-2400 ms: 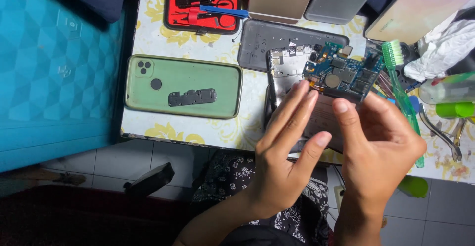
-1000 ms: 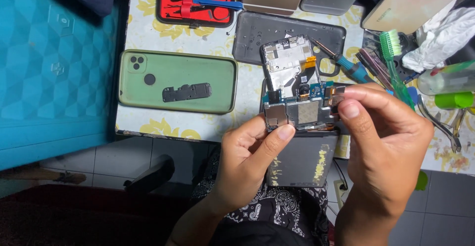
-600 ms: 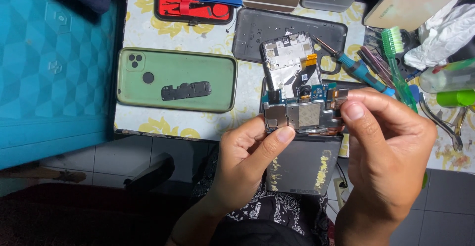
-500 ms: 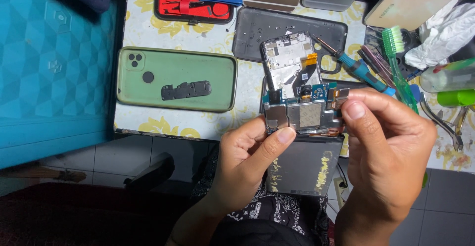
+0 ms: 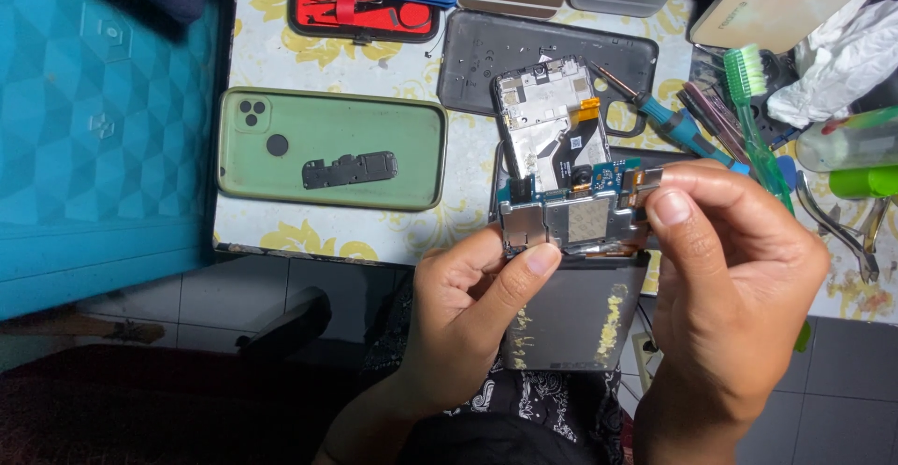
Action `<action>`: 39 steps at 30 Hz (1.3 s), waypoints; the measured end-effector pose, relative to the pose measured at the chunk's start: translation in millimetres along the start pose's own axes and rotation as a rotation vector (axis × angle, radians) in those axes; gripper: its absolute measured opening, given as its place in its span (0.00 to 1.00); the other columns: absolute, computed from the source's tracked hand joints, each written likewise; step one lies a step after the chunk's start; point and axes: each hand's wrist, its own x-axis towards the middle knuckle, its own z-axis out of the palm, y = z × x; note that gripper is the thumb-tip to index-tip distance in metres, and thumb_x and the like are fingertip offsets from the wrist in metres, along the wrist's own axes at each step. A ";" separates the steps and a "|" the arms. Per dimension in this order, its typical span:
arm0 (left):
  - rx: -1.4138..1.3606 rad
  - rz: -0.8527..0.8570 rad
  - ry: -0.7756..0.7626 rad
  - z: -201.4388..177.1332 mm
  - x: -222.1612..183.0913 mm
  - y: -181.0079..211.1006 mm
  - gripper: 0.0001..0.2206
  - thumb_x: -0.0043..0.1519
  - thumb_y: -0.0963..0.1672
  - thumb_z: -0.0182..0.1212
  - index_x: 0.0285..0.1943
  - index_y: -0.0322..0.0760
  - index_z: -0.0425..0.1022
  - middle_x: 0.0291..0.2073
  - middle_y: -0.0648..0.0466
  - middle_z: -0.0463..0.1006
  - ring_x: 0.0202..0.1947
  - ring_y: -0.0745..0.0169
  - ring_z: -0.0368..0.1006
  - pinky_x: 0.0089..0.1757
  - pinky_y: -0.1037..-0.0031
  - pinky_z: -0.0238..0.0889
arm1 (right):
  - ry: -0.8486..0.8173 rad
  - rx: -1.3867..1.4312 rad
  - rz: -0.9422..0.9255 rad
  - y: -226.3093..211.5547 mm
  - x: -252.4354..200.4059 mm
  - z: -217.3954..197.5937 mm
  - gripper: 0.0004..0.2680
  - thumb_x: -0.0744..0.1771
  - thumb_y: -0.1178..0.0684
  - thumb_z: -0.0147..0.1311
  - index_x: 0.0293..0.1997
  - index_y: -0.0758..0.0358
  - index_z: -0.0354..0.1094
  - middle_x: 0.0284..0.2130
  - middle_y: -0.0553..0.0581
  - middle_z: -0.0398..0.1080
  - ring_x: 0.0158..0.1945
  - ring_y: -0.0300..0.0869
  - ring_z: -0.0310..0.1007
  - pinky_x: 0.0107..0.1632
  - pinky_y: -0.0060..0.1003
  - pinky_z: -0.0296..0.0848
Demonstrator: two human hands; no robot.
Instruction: Disassembling a smartphone to access the motherboard and battery, including cleaning components with a brush.
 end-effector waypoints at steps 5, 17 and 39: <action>0.158 0.083 0.055 1.5 0.1 -2.4 0.10 0.67 0.39 0.54 0.48 0.25 0.80 0.21 0.64 0.67 0.21 0.78 0.52 0.26 0.82 0.46 | -0.052 -0.165 -0.031 -15.0 3.8 3.3 0.09 0.69 0.65 0.52 0.56 0.74 0.67 0.50 0.62 0.72 0.47 0.39 0.71 0.55 0.28 0.73; 0.326 0.201 0.079 3.3 -0.2 -6.7 0.08 0.65 0.39 0.57 0.42 0.23 0.79 0.19 0.59 0.71 0.18 0.75 0.56 0.22 0.81 0.49 | -0.072 -0.212 -0.042 -13.3 1.6 -1.6 0.10 0.67 0.69 0.58 0.52 0.73 0.67 0.45 0.61 0.73 0.44 0.39 0.71 0.51 0.26 0.72; 0.051 -0.034 0.033 -1.8 -0.1 -6.1 0.08 0.66 0.41 0.57 0.41 0.26 0.78 0.23 0.60 0.73 0.22 0.77 0.59 0.26 0.83 0.52 | -0.077 -0.266 -0.041 -20.7 3.5 10.6 0.10 0.70 0.68 0.54 0.58 0.77 0.67 0.52 0.64 0.73 0.42 0.39 0.69 0.49 0.28 0.72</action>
